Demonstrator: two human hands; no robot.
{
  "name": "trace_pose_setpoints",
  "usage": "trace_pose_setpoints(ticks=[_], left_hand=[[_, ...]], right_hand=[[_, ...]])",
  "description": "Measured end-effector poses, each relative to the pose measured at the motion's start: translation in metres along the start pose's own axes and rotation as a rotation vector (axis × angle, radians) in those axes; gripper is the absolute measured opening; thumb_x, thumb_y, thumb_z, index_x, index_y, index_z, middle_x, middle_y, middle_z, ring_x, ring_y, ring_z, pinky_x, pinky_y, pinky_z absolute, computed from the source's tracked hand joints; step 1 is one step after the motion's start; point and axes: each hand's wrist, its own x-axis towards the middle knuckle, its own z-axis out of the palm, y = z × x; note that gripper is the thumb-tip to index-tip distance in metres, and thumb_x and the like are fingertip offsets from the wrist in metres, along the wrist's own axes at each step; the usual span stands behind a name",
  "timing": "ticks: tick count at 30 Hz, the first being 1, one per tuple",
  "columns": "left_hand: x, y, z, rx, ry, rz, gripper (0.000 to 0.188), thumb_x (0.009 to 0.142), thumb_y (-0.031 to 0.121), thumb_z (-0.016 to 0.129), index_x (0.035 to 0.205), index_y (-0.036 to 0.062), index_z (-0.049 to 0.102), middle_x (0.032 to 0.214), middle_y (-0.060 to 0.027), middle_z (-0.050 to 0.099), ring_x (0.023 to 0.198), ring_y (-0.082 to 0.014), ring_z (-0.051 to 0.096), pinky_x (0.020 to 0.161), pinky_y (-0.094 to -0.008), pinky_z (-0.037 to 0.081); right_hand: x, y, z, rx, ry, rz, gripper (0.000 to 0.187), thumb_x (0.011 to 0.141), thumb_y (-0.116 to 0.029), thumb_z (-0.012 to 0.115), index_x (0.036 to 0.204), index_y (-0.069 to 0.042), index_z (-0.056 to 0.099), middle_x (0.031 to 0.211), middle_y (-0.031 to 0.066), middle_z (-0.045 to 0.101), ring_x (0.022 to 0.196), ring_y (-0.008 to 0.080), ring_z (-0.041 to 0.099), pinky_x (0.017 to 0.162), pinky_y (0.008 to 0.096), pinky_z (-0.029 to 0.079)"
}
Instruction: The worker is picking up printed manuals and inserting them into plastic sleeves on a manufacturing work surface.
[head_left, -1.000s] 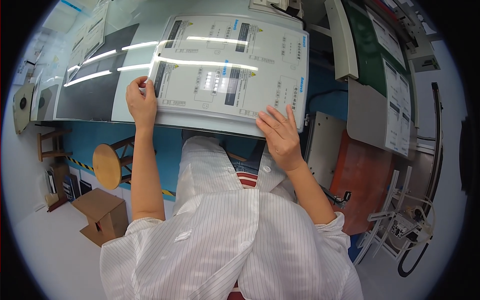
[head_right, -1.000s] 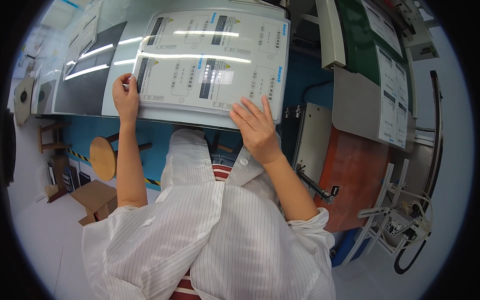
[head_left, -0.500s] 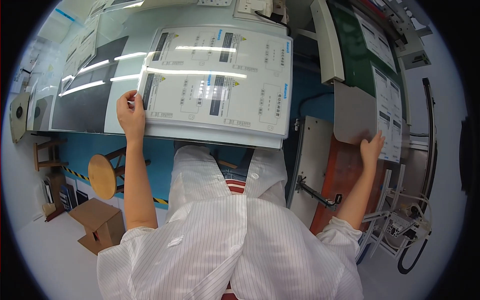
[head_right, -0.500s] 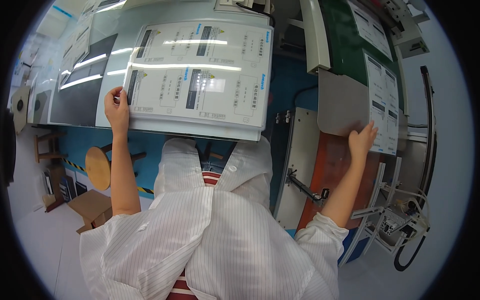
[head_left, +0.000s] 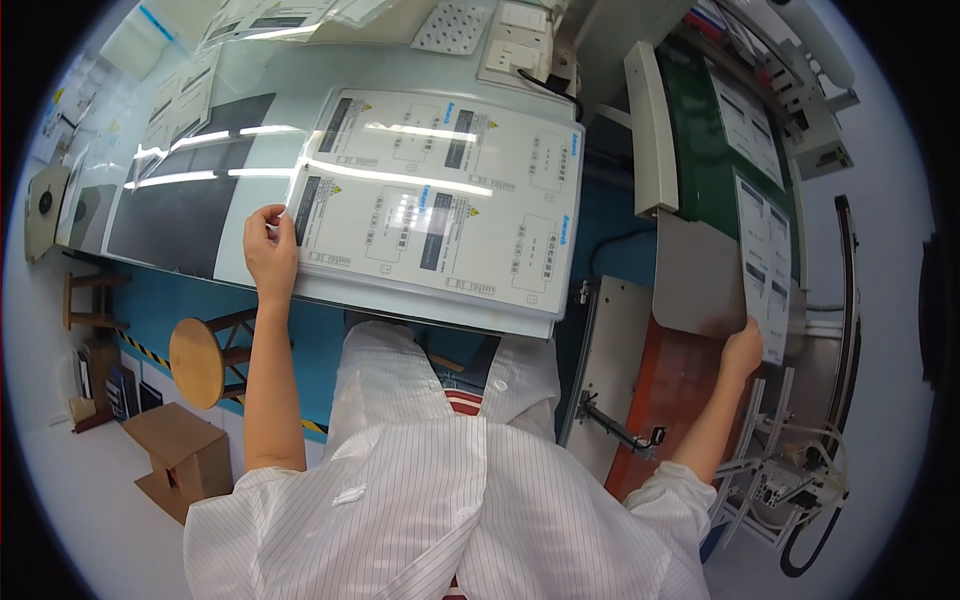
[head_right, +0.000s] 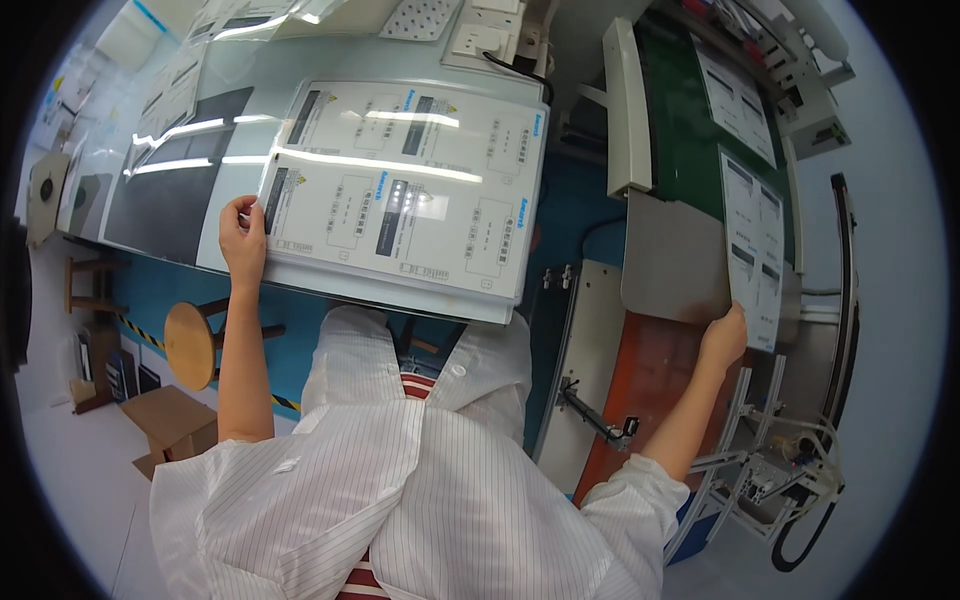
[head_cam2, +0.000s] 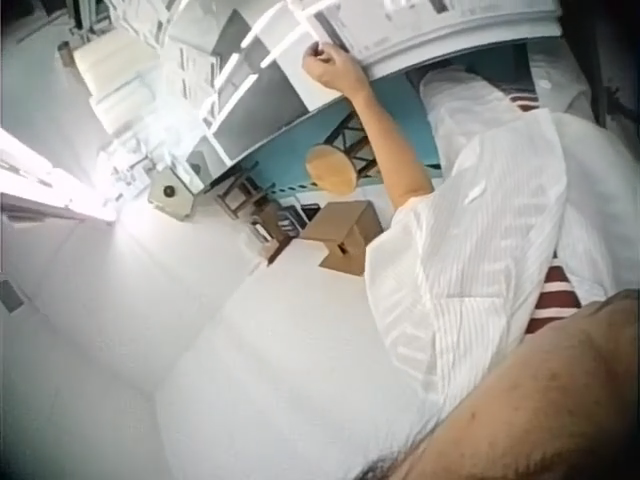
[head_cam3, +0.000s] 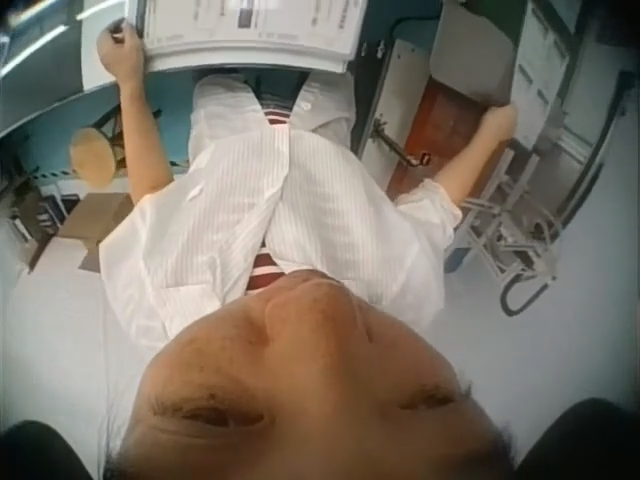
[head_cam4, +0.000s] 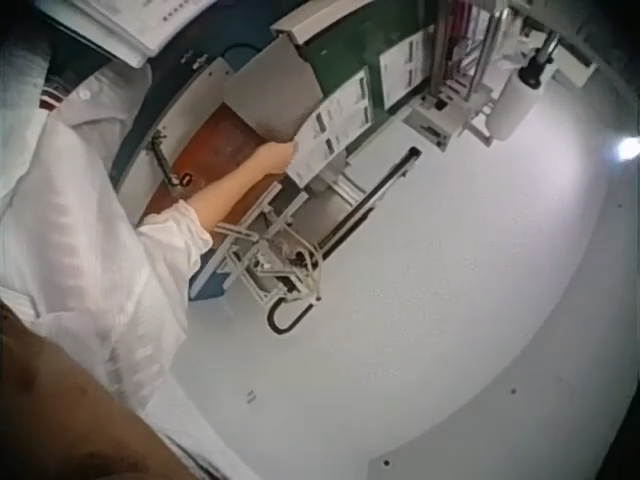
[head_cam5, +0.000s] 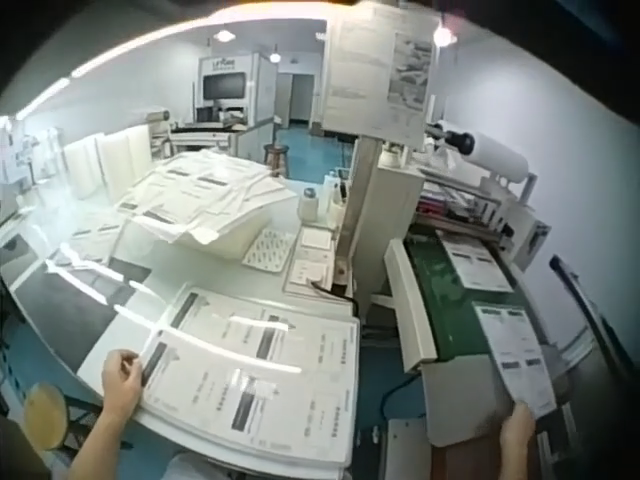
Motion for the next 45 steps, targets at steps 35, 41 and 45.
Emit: trace_pose_setpoints(ticks=[35, 41, 45], left_hand=[[0.031, -0.025, -0.017, -0.286, -0.287, -0.168, 0.019, 0.088, 0.021, 0.073, 0.087, 0.0028, 0.066, 0.077, 0.0035, 0.058, 0.069, -0.0046, 0.048, 0.063, -0.0199, 0.040], [0.018, -0.016, -0.008, -0.218, -0.184, -0.083, 0.022, 0.090, 0.024, 0.071, 0.089, 0.0033, 0.064, 0.075, 0.0056, 0.054, 0.064, -0.0035, 0.041, 0.058, -0.0190, 0.036], [0.017, -0.014, -0.009, -0.219, -0.186, -0.073, 0.024, 0.090, 0.026, 0.071, 0.089, 0.0036, 0.064, 0.075, 0.0055, 0.052, 0.065, -0.0039, 0.039, 0.057, -0.0197, 0.035]], right_hand=[[-0.195, -0.223, -0.052, 0.719, -0.065, -0.887, 0.061, 0.087, -0.019, 0.069, 0.142, -0.005, 0.047, 0.153, 0.0208, 0.034, 0.140, 0.0374, 0.035, 0.112, 0.0442, 0.031], [-0.198, -0.222, -0.051, 0.945, -0.309, -0.713, 0.080, 0.087, -0.029, 0.071, 0.151, -0.006, 0.030, 0.157, 0.0183, 0.028, 0.142, 0.0335, 0.034, 0.112, 0.0392, 0.033], [-0.199, -0.223, -0.045, 0.946, -0.305, -0.665, 0.082, 0.086, -0.028, 0.073, 0.152, -0.006, 0.029, 0.156, 0.0172, 0.030, 0.141, 0.0315, 0.036, 0.112, 0.0389, 0.034]])
